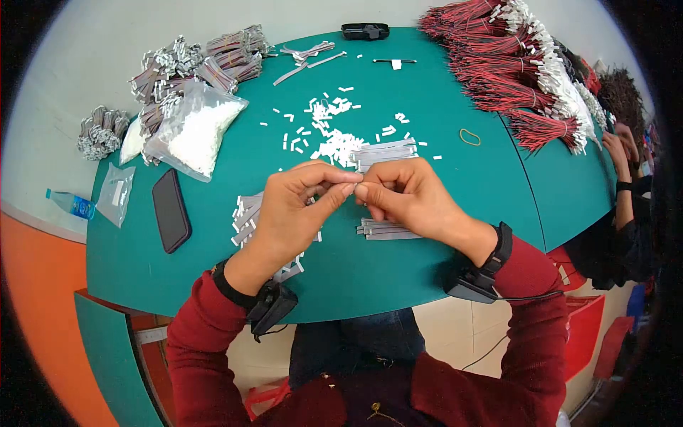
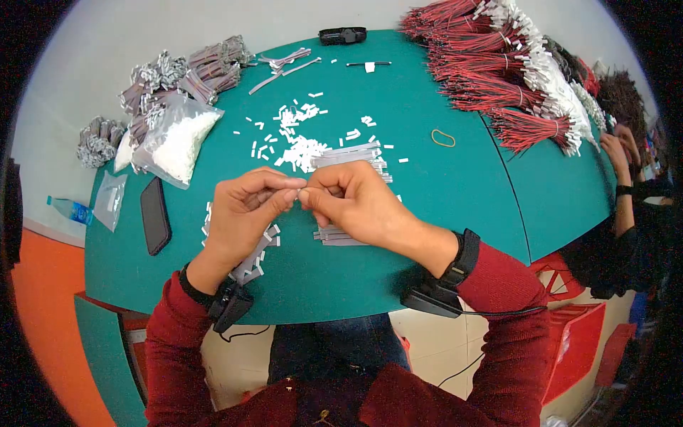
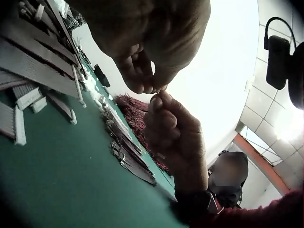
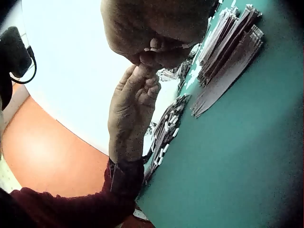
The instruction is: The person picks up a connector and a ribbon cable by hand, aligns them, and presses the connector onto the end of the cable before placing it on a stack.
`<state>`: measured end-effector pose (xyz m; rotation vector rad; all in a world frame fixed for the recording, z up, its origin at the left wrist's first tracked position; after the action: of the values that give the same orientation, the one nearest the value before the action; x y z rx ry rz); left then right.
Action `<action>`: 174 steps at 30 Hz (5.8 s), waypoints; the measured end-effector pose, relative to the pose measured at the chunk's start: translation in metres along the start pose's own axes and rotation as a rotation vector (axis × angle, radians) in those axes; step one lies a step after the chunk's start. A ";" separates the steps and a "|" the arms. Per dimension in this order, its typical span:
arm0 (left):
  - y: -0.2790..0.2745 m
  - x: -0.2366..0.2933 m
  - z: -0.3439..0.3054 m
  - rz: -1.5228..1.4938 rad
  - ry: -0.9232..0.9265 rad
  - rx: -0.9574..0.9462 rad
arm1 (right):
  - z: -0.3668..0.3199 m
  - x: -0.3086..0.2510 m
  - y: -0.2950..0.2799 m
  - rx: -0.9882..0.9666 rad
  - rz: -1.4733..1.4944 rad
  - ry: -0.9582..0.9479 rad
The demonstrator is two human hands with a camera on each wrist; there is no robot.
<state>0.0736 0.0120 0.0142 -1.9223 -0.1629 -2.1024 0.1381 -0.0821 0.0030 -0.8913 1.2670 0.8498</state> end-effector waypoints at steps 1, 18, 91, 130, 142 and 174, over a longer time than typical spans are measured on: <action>0.000 0.000 0.000 -0.008 -0.008 -0.003 | 0.000 0.001 0.000 -0.002 0.014 0.030; 0.010 -0.002 0.000 0.221 0.001 -0.120 | 0.000 0.001 0.008 -0.074 0.078 0.043; -0.022 0.022 -0.009 0.568 -0.085 0.048 | -0.003 -0.010 -0.021 -0.266 -1.092 -0.263; 0.007 -0.009 -0.001 0.367 -0.107 -0.074 | 0.002 -0.038 -0.031 -0.062 -1.051 -0.395; 0.006 -0.010 -0.001 0.405 -0.096 -0.069 | 0.001 -0.020 -0.021 -0.186 -1.060 -0.344; 0.001 -0.004 0.001 0.247 -0.089 -0.038 | 0.004 -0.032 -0.035 -0.062 -0.653 -0.202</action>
<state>0.0753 0.0120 0.0107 -1.9463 0.0929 -1.8741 0.1673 -0.0947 0.0381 -1.1475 0.7035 0.4408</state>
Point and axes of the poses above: each hand's wrist, its own z-axis towards the middle knuckle, its own y-axis out of the palm, x = y × z, the point moved 9 cm from there along z, towards the middle knuckle, and after that the axes turned 6 degrees about -y, right-handed, at the moved point
